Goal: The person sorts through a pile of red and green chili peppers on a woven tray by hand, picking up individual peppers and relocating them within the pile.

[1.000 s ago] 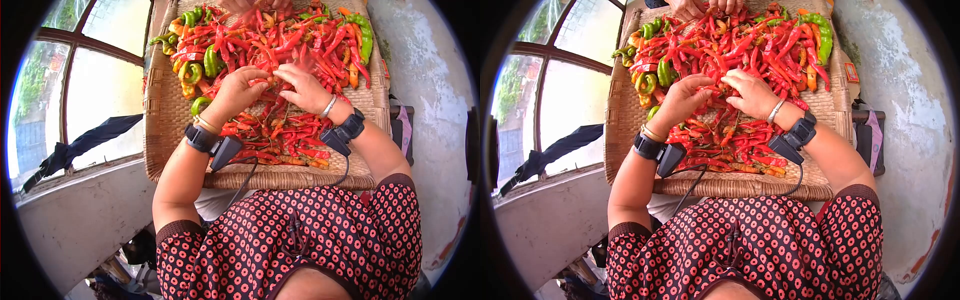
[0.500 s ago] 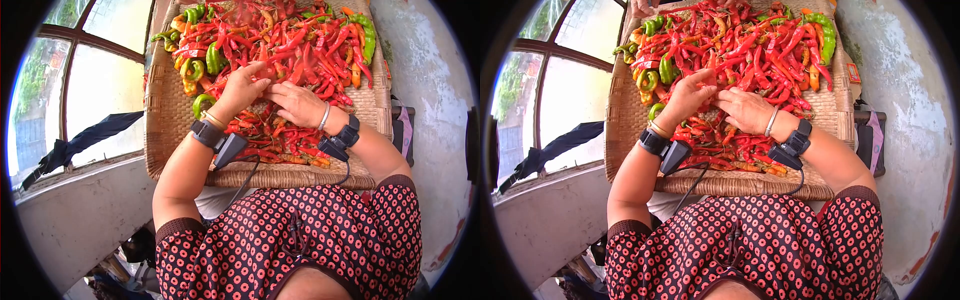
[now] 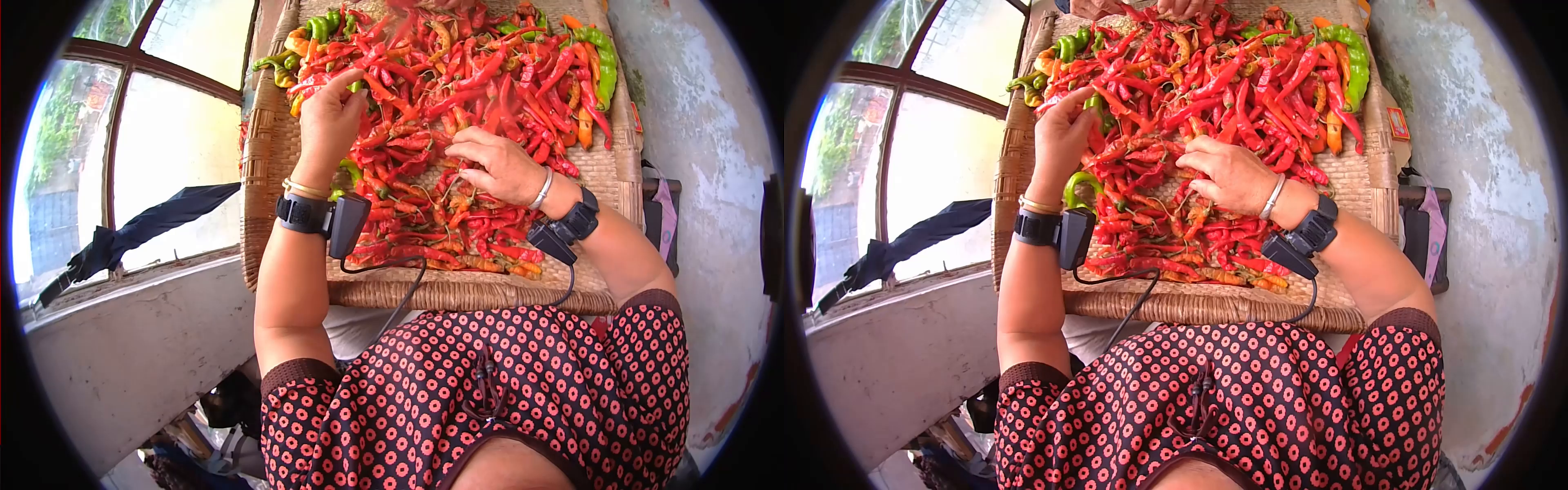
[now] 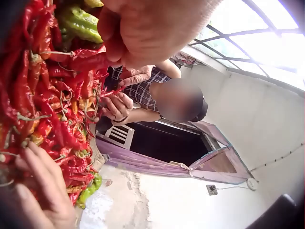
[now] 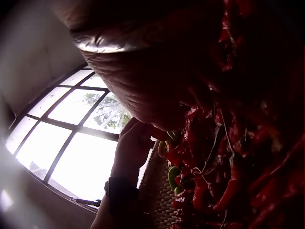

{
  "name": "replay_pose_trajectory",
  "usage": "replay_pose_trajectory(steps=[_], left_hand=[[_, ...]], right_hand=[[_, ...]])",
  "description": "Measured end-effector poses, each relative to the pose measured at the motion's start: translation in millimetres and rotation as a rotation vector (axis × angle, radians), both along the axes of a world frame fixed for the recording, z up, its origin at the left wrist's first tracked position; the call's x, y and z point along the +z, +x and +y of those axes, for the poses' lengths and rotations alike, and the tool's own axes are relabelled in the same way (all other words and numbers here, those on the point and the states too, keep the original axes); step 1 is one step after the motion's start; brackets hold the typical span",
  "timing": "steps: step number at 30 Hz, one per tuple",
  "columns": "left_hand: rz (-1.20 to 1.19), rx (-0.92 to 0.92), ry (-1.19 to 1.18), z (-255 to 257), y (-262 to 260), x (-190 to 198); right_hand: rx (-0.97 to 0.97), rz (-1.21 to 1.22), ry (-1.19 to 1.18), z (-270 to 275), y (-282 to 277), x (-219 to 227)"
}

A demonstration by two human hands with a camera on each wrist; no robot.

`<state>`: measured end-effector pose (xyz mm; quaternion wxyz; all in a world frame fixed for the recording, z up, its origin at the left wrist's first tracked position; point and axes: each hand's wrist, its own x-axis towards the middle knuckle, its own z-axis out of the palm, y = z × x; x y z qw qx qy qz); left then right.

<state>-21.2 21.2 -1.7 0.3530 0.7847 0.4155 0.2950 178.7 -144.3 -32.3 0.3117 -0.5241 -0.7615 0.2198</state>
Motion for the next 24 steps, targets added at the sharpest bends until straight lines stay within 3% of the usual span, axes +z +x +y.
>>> replay_pose_trajectory(steps=[1, 3, 5, 7, 8, 10, 13, 15, 16, 18, 21, 24], left_hand=[[0.001, -0.001, 0.002, -0.5, -1.2, 2.8], [0.246, -0.074, 0.052, -1.2, -4.2, 10.4], [0.289, -0.136, -0.018, 1.4, -6.1, 15.9], [-0.383, -0.169, -0.486, -8.1, -1.7, 30.4], [-0.383, -0.169, -0.485, -12.6, 3.9, 31.3], [-0.76, -0.214, -0.511, -20.0, 14.8, 32.3], [-0.143, -0.333, -0.349, -18.7, 11.6, 4.1], [0.225, -0.507, 0.111, -26.7, 16.5, -8.7], [0.286, -0.519, 0.268, -34.3, 17.6, -16.2], [0.459, -0.526, 0.309, -45.4, 17.6, -25.0], [0.613, -0.548, 0.274, -42.5, 18.5, -23.8], [0.674, -0.55, 0.28, -34.2, 13.1, -16.4]], right_hand=[[0.006, 0.005, -0.045, -0.4, 0.4, 3.4], [0.011, 0.012, -0.09, -0.6, 1.5, 6.4], [0.047, -0.015, -0.126, -0.1, 3.3, 6.9], [0.05, -0.008, -0.116, -0.1, 3.6, 4.6], [0.053, -0.002, -0.108, 0.0, 3.7, 3.6], [0.037, -0.017, -0.099, -0.3, 4.2, 4.0], [-0.027, -0.075, -0.084, 0.1, 8.2, 9.4], [-0.076, -0.118, -0.083, -0.3, 11.2, 13.8], [-0.171, -0.176, -0.043, -0.1, 12.4, 15.6], [-0.294, -0.291, 0.064, 0.3, 17.0, 14.5], [-0.257, -0.458, -0.096, -1.3, 24.7, 11.8], [-0.221, -0.532, -0.092, -1.3, 22.6, 7.7]])
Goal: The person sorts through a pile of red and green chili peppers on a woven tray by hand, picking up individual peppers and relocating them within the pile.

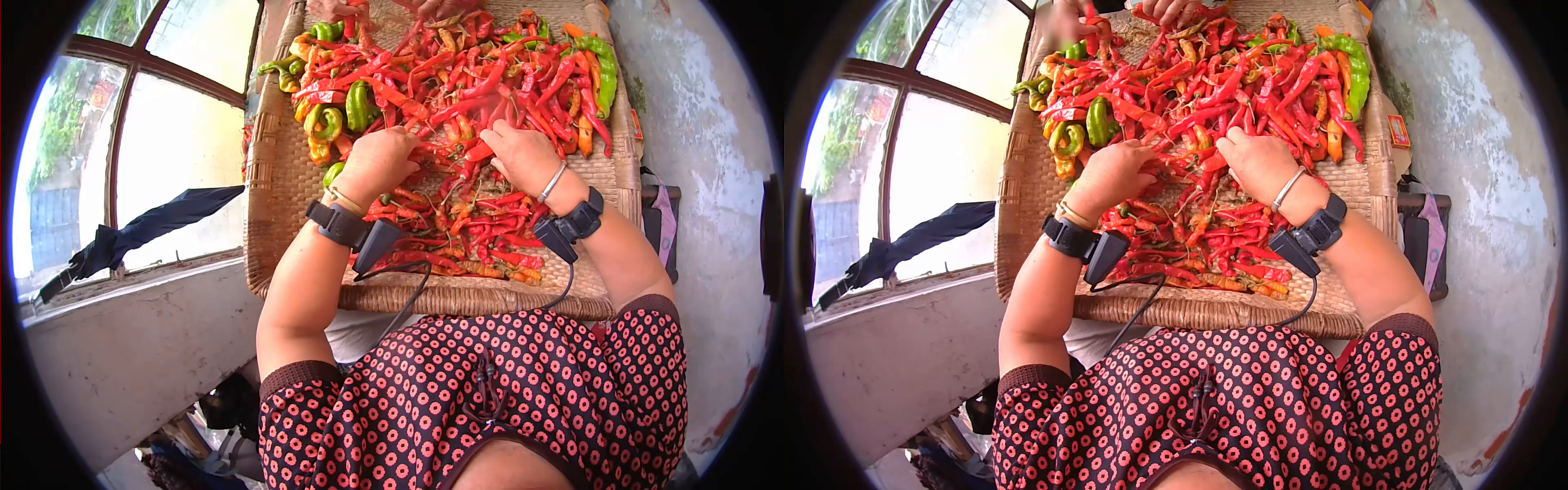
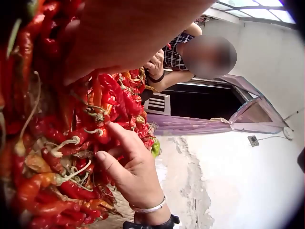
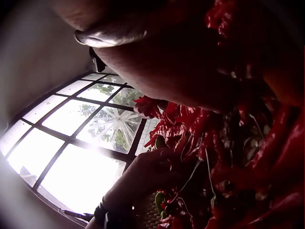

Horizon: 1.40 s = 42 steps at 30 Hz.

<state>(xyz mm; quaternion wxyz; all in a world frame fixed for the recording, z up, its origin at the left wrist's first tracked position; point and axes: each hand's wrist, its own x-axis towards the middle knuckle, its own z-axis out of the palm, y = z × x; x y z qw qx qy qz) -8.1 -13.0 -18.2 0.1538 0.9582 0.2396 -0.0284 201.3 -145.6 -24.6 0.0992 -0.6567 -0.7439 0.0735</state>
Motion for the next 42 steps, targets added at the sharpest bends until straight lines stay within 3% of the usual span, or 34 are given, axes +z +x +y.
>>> replay_pose_trajectory(steps=[2, 5, 7, 9, 13, 15, 18, 19, 20, 21, 23, 24, 27, 31, 33, 35, 37, 39, 40, 42], left_hand=[[-0.037, 0.067, 0.002, 6.1, -3.4, 6.1], [-0.308, 0.225, -0.122, 19.2, -11.6, 9.1], [-0.542, 0.407, -0.433, 23.3, -14.0, 12.8], [-0.608, 0.537, -0.788, 22.1, -17.0, 28.9], [-0.772, 0.492, -1.047, 28.8, -22.3, 33.6], [-0.705, 0.47, -0.988, 25.7, -23.0, 39.9], [-0.604, 0.541, -1.097, 19.4, -19.3, 32.9], [-0.608, 0.544, -1.097, 20.0, -19.0, 26.9], [-0.578, 0.552, -0.94, 20.9, -18.4, 21.9], [-0.546, 0.557, -0.784, 20.2, -17.2, 21.4], [-0.537, 0.556, -0.811, 18.9, -16.5, 26.8], [-0.509, 0.546, -0.875, 18.9, -16.4, 29.7], [-0.49, 0.516, -0.941, 19.2, -17.4, 29.1], [-0.652, 0.495, -0.964, 9.9, -12.2, 23.4], [-0.618, 0.474, -0.984, 9.2, -11.7, 24.7], [-0.501, 0.161, -0.567, -4.7, -6.0, 26.0], [-0.547, 0.16, -0.953, -22.1, 2.2, 18.0], [-0.379, -0.021, -0.924, -28.2, 7.7, 18.0], [-0.207, 0.059, -0.99, -31.4, 9.7, 28.2], [-0.207, 0.051, -0.928, -30.2, 9.7, 31.1]], right_hand=[[0.02, -0.03, 0.02, -0.7, -0.5, -1.1], [0.047, -0.036, 0.017, -1.8, 3.2, -8.1], [0.027, -0.028, 0.018, -1.3, 1.0, -8.4], [0.006, -0.018, 0.017, -1.7, -2.8, -6.7], [-0.046, -0.081, 0.006, -1.9, -6.1, -5.0], [-0.04, -0.097, -0.01, -1.9, -6.6, -0.2], [0.066, 0.115, 0.052, -1.0, -10.9, 15.1], [0.117, 0.308, 0.113, 0.5, -12.6, 16.7], [0.167, 0.501, 0.172, 1.5, -13.8, 18.1], [0.169, 0.5, 0.17, 1.6, -14.6, 19.6], [0.028, 0.833, -0.104, 0.4, -16.4, 23.5], [-0.202, 1.264, -0.442, -0.7, -19.5, 28.7], [-0.228, 1.438, -0.474, 0.1, -16.0, 27.6], [-0.269, 1.346, -0.602, 1.9, -13.3, 30.7], [-0.262, 1.376, -0.579, 2.0, -14.2, 23.2], [-0.253, 1.401, -0.56, 1.3, -15.4, 21.3], [-0.22, 1.503, -0.514, -0.2, -18.3, 24.8], [-0.216, 1.495, -0.515, -1.0, -20.5, 28.5], [-0.213, 1.492, -0.512, -1.3, -21.5, 29.4], [-0.254, 1.51, -0.489, -0.7, -24.0, 30.6]])
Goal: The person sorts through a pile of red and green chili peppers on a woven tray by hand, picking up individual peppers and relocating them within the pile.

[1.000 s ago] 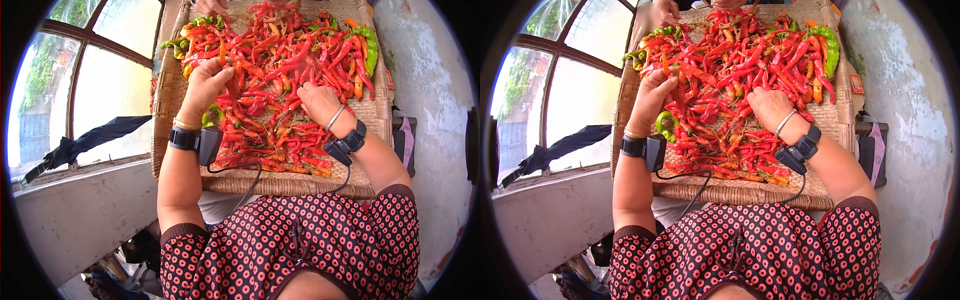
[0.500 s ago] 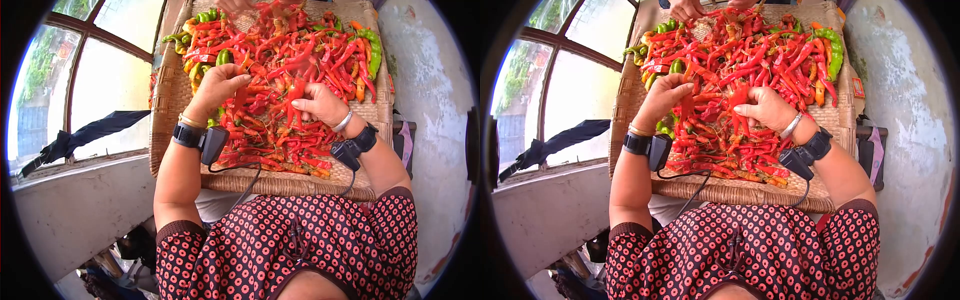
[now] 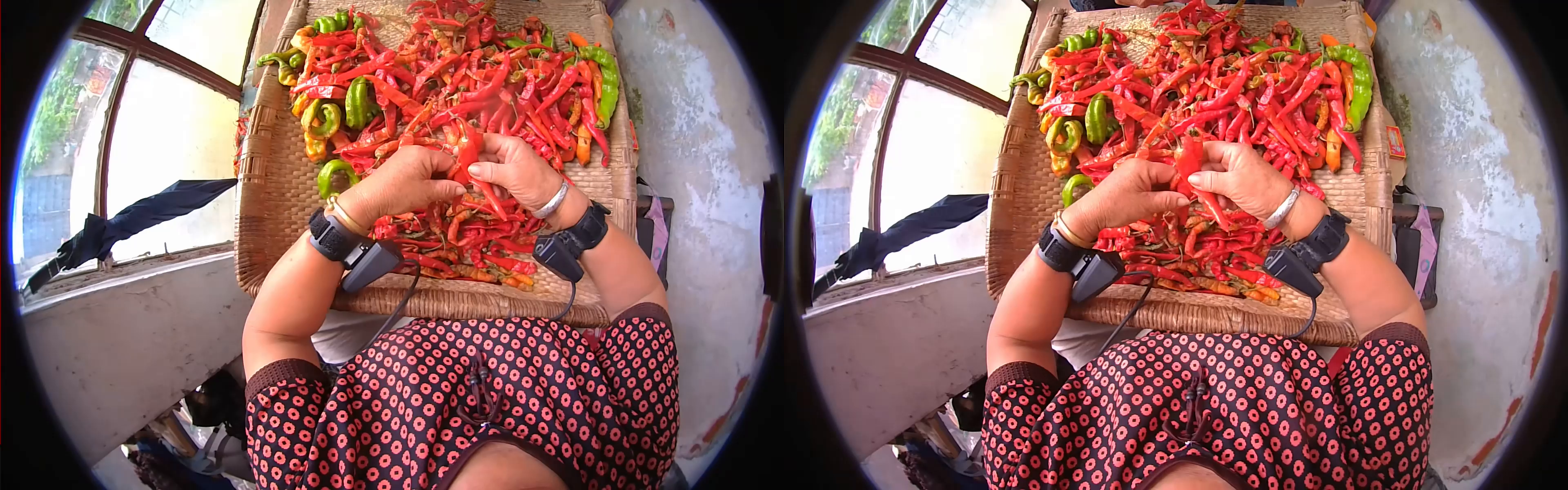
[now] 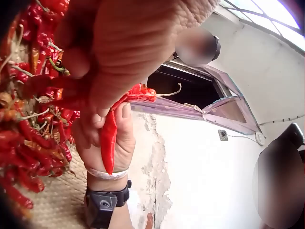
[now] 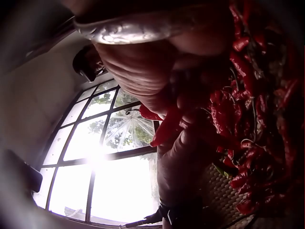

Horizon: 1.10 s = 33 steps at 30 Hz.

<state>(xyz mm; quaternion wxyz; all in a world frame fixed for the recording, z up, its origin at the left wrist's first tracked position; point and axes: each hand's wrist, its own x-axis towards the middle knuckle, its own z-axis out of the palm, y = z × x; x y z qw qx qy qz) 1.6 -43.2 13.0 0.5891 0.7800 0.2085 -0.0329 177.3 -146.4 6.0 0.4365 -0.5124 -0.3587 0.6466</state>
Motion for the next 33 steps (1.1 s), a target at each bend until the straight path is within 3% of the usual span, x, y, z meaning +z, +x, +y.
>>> replay_pose_trajectory(steps=[1, 2, 6, 9, 11, 12, 13, 15, 18, 21, 24, 25, 29, 33], left_hand=[[0.002, -0.002, 0.065, 1.5, -1.0, 0.4], [0.09, 0.101, -0.027, 6.2, -1.6, -3.5], [0.081, 0.31, -0.06, 18.9, -8.8, -9.5], [0.181, 0.298, 0.06, 23.6, -12.5, -6.4], [0.176, 0.27, -0.021, 21.4, -10.8, 0.0], [0.176, 0.243, -0.1, 19.5, -10.5, 1.0], [0.173, 0.246, -0.103, 17.6, -10.0, 0.0], [0.135, 0.188, -0.202, 14.2, -7.5, -0.7], [0.048, 0.098, -0.236, 10.0, -5.4, -4.0], [-0.021, 0.002, -0.315, 4.0, -4.4, -9.5], [0.166, -0.113, -0.395, -1.3, -3.3, -1.4], [0.163, -0.115, -0.391, -2.1, -3.7, -1.7], [0.118, -0.236, -0.288, -2.4, -4.3, -1.9], [0.102, -0.261, -0.233, -1.4, -5.5, -1.8]], right_hand=[[-0.044, 0.008, -0.008, 0.2, -0.4, 0.3], [-0.044, 0.006, -0.009, 0.4, 1.8, 0.0], [0.112, -0.145, -0.086, 3.1, 16.3, -7.2], [0.25, -0.276, -0.147, 6.1, 25.7, -14.7], [-0.024, -0.064, 0.042, 7.6, 28.6, -3.1], [-0.163, 0.192, 0.188, 11.0, 28.2, 2.2], [-0.341, 0.255, 0.205, 14.8, 24.3, 11.8], [-0.385, 0.194, 0.203, 14.4, 28.5, 14.1], [-0.031, -0.08, 0.058, 7.9, 36.4, -7.7], [0.099, 0.027, -0.02, 3.2, 19.3, -1.1], [0.121, 0.098, -0.045, 3.3, 15.9, -13.6], [0.119, 0.094, -0.042, 1.9, 14.6, -12.9], [0.411, 0.018, -0.129, 1.2, 14.9, -3.6], [0.469, -0.088, 0.008, 1.8, 19.5, -18.2]])
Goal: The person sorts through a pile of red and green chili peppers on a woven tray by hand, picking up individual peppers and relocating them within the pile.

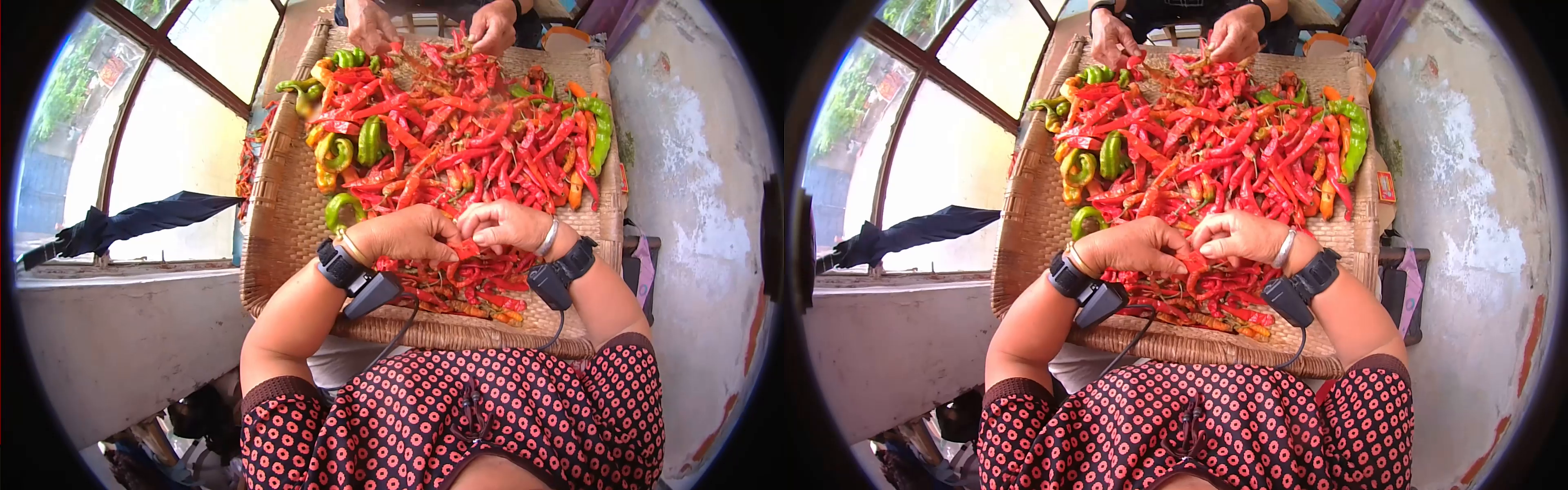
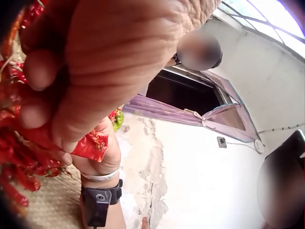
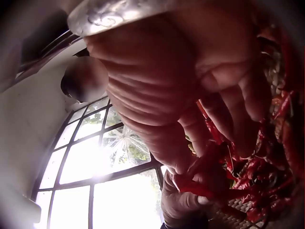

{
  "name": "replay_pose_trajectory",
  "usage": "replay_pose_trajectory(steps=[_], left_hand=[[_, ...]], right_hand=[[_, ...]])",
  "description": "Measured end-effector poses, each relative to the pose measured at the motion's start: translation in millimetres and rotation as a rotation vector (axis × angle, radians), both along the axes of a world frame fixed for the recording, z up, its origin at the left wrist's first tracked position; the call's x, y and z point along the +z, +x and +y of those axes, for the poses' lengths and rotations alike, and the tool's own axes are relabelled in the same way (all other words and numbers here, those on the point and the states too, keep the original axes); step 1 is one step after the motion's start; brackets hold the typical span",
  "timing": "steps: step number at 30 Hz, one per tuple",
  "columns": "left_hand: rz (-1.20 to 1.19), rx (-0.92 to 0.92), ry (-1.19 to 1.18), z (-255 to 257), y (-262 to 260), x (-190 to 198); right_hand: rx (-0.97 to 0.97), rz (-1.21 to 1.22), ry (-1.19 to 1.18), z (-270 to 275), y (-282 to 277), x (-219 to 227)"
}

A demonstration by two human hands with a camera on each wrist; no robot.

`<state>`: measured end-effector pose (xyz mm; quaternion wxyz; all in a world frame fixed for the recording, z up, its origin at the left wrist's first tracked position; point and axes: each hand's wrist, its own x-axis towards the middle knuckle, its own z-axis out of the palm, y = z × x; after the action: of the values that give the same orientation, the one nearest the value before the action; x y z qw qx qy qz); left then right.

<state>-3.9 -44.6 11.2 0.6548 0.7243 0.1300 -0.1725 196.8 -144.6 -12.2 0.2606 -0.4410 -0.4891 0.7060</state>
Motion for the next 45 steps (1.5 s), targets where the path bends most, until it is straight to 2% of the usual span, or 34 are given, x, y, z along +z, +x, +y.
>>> replay_pose_trajectory(steps=[2, 3, 6, 8, 10, 11, 12, 13, 14, 15, 16, 18, 20, 22, 24, 26, 28, 31, 37, 38, 41, 42, 44, 45], left_hand=[[0.021, 0.025, -0.004, 1.6, -1.4, -3.2], [0.061, 0.036, -0.013, 2.7, -1.7, -0.2], [0.068, 0.037, -0.003, 5.1, -3.2, -2.5], [0.056, 0.035, 0.012, 6.8, -3.4, 0.7], [0.009, 0.18, 0.056, 9.3, -4.2, -1.1], [-0.063, 0.293, 0.157, 9.9, -5.2, -4.2], [-0.283, 0.405, 0.275, 13.2, -2.5, -19.4], [-0.223, 0.57, 0.147, 12.7, 0.4, -21.1], [-0.166, 0.732, 0.019, 14.4, 1.9, -20.6], [-0.165, 0.74, 0.099, 18.3, 0.9, -14.4], [-0.193, 0.791, 0.031, 19.0, 1.5, -16.7], [-0.147, 0.763, -0.067, 21.2, 2.3, -19.3], [-0.144, 0.737, -0.08, 22.1, 2.2, -24.8], [-0.094, 0.681, -0.173, 16.8, 4.2, -25.1], [-0.178, 0.606, -0.233, 13.7, 5.2, -24.9], [-0.177, 0.596, -0.296, 7.5, 4.5, -21.5], [-0.173, 0.562, -0.302, 4.8, 4.5, -22.3], [-0.186, 0.541, -0.322, -0.8, 4.9, -17.3], [-0.31, 0.592, -0.528, -0.8, 4.2, -23.4], [-0.296, 0.623, -0.513, -0.5, 2.9, -22.6], [-0.202, 0.891, -0.267, 4.3, 4.9, -18.8], [-0.255, 0.921, -0.192, 10.7, 3.2, -26.4], [-0.133, 0.891, 0.1, 25.7, -2.8, -33.3], [-0.145, 0.895, 0.097, 32.4, -6.8, -40.3]], right_hand=[[0.048, 0.016, -0.039, 1.2, 3.6, 1.0], [0.032, 0.059, -0.142, 0.3, 1.5, 8.8], [0.1, -0.042, -0.148, 1.7, 1.6, 16.1], [0.045, -0.052, -0.146, 1.2, 0.4, 16.8], [-0.025, -0.158, -0.121, 3.6, 5.9, 25.1], [-0.132, -0.162, -0.099, 4.7, 9.8, 30.2], [-0.24, -0.164, -0.075, 6.8, 12.7, 32.9], [-0.438, -0.104, -0.009, 7.8, 12.2, 31.5], [-0.581, 0.117, 0.024, 8.9, 21.3, 19.3], [-0.632, 0.253, 0.12, 12.3, 15.2, 26.7], [-0.684, 0.389, 0.211, 14.0, 9.9, 34.7], [-0.637, 0.386, 0.208, 14.2, 16.2, 29.8], [-0.573, -0.033, 0.173, 11.0, 19.1, 14.9], [-0.376, -0.118, 0.086, 9.1, 14.0, 12.4], [-0.284, -0.206, 0.094, 6.5, -3.5, 22.5], [-0.255, -0.043, 0.126, 2.4, -8.2, 1.7], [-0.187, -0.079, 0.032, 0.1, -12.1, 7.0], [-0.167, -0.09, 0.032, -1.9, -14.7, 7.5], [-0.162, -0.064, 0.002, -2.1, -19.3, 9.1], [-0.174, -0.072, -0.004, -1.6, -19.6, 9.5], [-0.204, -0.145, -0.014, 1.3, -14.9, 7.6], [-0.197, -0.19, -0.009, 3.3, -11.7, 5.2], [-0.198, -0.299, -0.052, 7.2, -8.3, 10.8], [-0.221, -0.318, -0.022, 8.9, -5.7, 7.9]])
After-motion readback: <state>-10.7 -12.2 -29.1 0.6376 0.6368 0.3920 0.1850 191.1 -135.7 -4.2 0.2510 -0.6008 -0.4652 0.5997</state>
